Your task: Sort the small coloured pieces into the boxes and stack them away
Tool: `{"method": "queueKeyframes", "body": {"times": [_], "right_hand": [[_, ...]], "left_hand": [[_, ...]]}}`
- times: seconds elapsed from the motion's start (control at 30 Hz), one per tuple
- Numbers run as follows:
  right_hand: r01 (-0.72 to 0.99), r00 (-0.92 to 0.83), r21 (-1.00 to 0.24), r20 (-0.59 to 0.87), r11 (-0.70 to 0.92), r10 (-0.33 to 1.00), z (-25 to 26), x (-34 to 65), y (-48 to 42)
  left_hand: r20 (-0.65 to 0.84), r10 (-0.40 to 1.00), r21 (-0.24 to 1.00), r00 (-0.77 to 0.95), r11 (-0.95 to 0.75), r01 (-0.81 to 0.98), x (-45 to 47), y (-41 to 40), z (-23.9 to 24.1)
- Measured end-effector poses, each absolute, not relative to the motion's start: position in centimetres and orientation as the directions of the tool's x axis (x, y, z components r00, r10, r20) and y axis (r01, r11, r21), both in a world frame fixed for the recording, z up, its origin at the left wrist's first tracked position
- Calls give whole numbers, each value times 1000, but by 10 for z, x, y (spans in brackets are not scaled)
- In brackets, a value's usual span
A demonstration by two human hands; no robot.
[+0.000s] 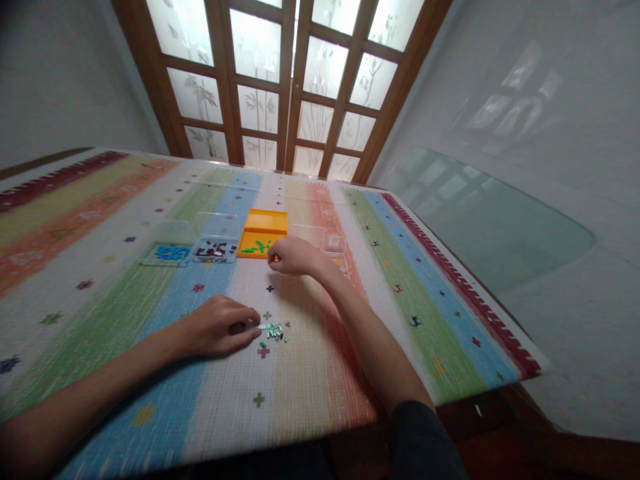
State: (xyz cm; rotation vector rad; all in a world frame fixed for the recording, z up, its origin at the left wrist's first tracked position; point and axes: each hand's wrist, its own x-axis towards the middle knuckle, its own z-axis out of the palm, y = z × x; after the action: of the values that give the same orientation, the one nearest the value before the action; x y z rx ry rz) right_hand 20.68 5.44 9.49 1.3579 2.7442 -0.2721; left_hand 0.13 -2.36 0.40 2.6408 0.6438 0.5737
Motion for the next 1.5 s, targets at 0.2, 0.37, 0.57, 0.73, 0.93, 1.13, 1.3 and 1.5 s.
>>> {"method": "queueKeyframes", "body": {"times": [0.2, 0.37, 0.57, 0.73, 0.93, 1.13, 1.3, 1.5], "right_hand": [[717, -685, -208, -385, 665, 618, 105, 201, 48], [630, -769, -397, -438, 667, 466, 105, 199, 46], [558, -829, -464, -264, 688, 494, 105, 196, 44], [606, -793, -352, -203, 713, 574, 105, 191, 38], [602, -796, -333, -180, 725, 578, 105, 189, 35], [606, -786, -343, -122, 718, 606, 104, 198, 45], [823, -535, -200, 44, 532, 844, 97, 214, 61], [918, -368, -118, 95, 378, 925, 79, 220, 73]], "left_hand": [[319, 489, 420, 812, -841, 341, 1, -22, 4], [472, 495, 348, 729, -865, 362, -6, -15, 4], [644, 493, 257, 585, -860, 441, -17, -3, 6], [691, 516, 271, 505, -834, 481, -18, -2, 7], [678, 560, 317, 477, -808, 498, -17, -4, 8], [662, 584, 341, 469, -792, 506, -17, -4, 12], [567, 555, 314, 609, -829, 463, -21, -6, 15], [311, 548, 352, 777, -825, 441, -23, -8, 13]]}}
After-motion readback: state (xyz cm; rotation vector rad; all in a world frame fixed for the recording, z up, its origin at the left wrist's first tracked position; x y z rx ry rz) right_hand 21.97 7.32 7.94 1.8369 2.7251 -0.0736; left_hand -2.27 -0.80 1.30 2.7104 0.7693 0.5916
